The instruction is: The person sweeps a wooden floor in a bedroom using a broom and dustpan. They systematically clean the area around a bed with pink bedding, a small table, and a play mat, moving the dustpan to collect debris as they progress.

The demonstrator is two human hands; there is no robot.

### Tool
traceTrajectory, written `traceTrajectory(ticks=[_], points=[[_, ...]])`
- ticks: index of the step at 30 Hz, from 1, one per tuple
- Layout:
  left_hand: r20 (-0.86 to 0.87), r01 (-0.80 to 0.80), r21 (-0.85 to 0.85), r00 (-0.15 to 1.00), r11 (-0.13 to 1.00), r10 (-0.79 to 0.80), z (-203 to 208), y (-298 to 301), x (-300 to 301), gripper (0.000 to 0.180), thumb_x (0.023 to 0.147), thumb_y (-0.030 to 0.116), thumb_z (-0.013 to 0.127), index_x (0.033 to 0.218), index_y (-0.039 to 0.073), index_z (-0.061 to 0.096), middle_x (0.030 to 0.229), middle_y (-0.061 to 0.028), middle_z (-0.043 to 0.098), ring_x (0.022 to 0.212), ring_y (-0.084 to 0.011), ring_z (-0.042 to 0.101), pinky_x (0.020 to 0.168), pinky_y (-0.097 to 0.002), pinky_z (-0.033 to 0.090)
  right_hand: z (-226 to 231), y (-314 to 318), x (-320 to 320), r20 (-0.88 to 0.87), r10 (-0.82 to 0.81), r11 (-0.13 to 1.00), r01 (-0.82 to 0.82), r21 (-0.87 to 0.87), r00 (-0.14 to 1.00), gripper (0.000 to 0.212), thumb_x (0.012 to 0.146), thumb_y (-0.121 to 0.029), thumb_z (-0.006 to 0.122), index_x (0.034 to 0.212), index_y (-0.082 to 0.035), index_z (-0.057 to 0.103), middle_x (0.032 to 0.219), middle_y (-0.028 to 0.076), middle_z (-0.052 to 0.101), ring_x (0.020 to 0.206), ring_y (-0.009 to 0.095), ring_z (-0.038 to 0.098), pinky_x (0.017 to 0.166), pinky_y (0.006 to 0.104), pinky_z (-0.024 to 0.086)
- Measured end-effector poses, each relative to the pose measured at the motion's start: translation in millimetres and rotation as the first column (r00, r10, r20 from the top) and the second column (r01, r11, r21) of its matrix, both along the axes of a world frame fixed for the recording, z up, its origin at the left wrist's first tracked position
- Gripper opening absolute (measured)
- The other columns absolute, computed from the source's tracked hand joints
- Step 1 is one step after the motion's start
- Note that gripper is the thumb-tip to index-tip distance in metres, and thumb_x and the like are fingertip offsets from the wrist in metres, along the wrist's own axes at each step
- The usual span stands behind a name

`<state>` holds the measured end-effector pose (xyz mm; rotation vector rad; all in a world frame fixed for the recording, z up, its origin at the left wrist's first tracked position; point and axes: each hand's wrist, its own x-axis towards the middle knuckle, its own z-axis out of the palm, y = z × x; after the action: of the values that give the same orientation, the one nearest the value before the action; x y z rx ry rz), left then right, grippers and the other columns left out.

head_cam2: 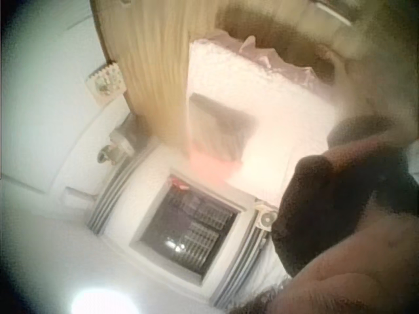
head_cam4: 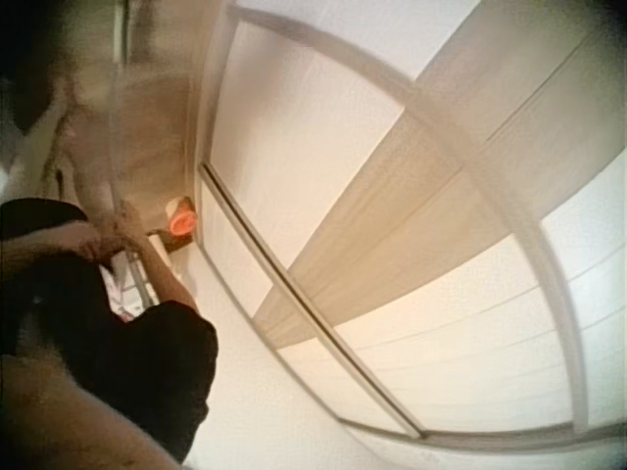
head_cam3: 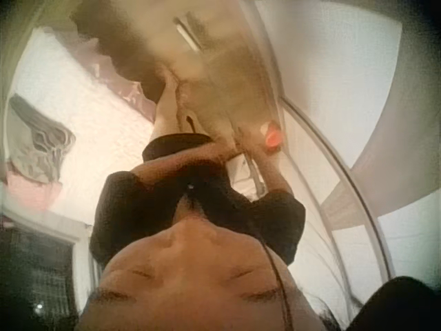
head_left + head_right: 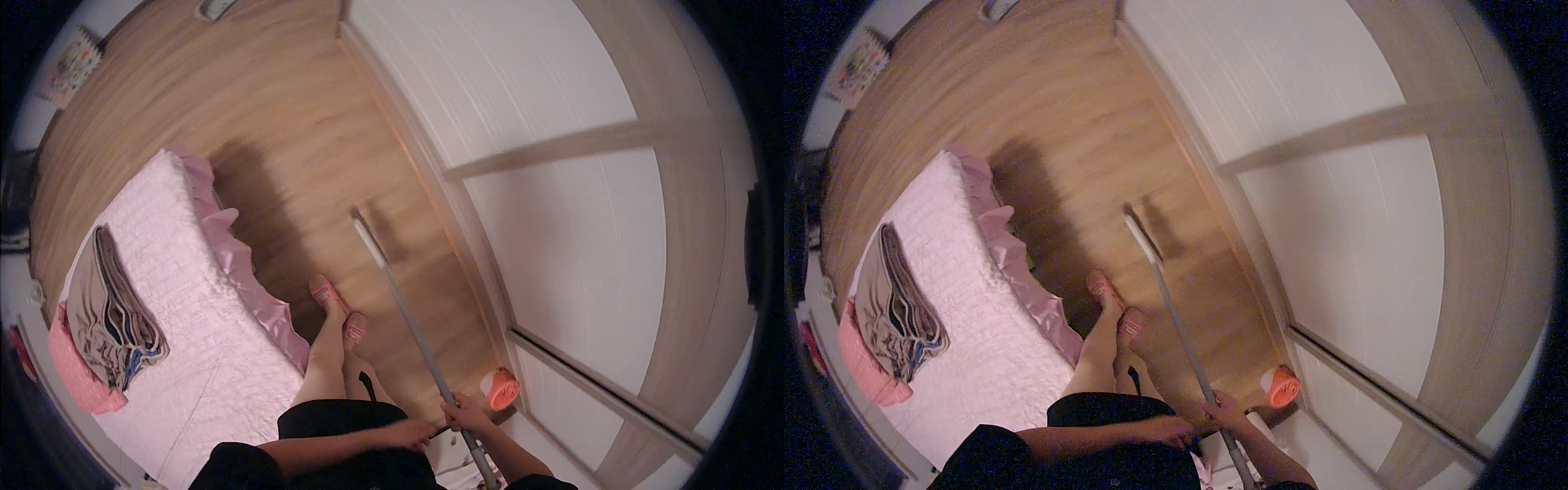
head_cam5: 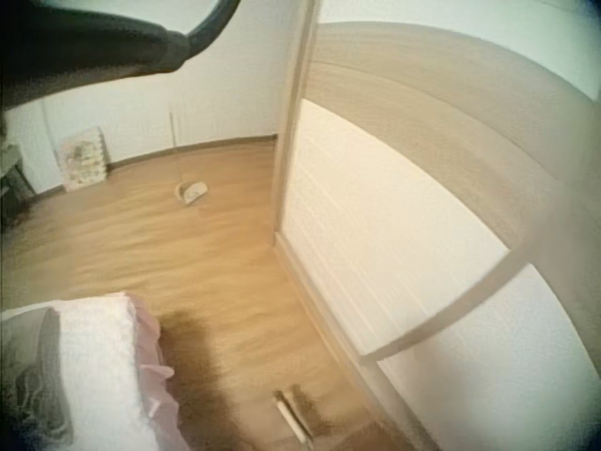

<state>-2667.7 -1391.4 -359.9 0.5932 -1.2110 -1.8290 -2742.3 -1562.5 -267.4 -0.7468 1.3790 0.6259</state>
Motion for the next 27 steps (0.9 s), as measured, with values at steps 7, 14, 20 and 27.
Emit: traceTrajectory(ticks=[7, 14, 20, 27], points=[[-0.663, 0.686, 0.717, 0.726, 0.125, -0.182, 91, -38, -79, 0.044, 0.077, 0.031, 0.053, 0.107, 0.003, 0.038, 0.095, -0.0138, 0.049, 0.081, -0.0233, 0.054, 0.071, -0.0342, 0.046, -24, 71, -122, -0.178, -0.577, 0.814, 0.545, -0.200, 0.797, 0.013, 0.079, -0.013, 0.048, 0.072, -0.005, 0.042, 0.049, 0.004, 0.037, 0.036, 0.012, 0.034, 0.032, 0.0242, 0.026], [-0.566, 0.556, 0.822, 0.771, 0.123, 0.293, -34, -55, -120, 0.005, 0.075, 0.011, 0.048, 0.075, 0.005, 0.048, 0.070, -0.0089, 0.050, 0.065, -0.0187, 0.053, 0.054, -0.0304, 0.044, -226, 63, -234, -0.236, -0.633, 0.773, 0.585, -0.246, 0.737, 0.025, 0.074, -0.011, 0.045, 0.050, -0.007, 0.042, 0.043, 0.007, 0.042, 0.036, 0.018, 0.041, 0.034, 0.0298, 0.031], [-0.585, 0.691, 0.722, 0.581, 0.036, 0.565, -53, -85, -37, 0.009, 0.081, 0.010, 0.044, 0.074, 0.008, 0.039, 0.059, -0.0023, 0.040, 0.045, -0.0133, 0.038, 0.042, -0.0244, 0.034, -333, 72, -249, -0.144, 0.682, 0.307, -0.458, -0.834, 0.718, 0.007, 0.058, -0.009, 0.058, 0.054, -0.010, 0.052, 0.047, 0.004, 0.043, 0.042, 0.017, 0.041, 0.041, 0.0312, 0.036], [-0.112, 0.186, 0.982, 0.693, -0.028, 0.712, 44, -38, 110, 0.013, 0.084, 0.010, 0.040, 0.095, 0.013, 0.034, 0.058, -0.0029, 0.036, 0.045, -0.0116, 0.035, 0.039, -0.0231, 0.031, -263, 80, 67, 0.192, -0.182, 0.935, 0.230, -0.271, 0.964, 0.025, 0.074, -0.004, 0.047, 0.097, -0.001, 0.039, 0.060, 0.008, 0.046, 0.047, 0.018, 0.049, 0.041, 0.0349, 0.043]])
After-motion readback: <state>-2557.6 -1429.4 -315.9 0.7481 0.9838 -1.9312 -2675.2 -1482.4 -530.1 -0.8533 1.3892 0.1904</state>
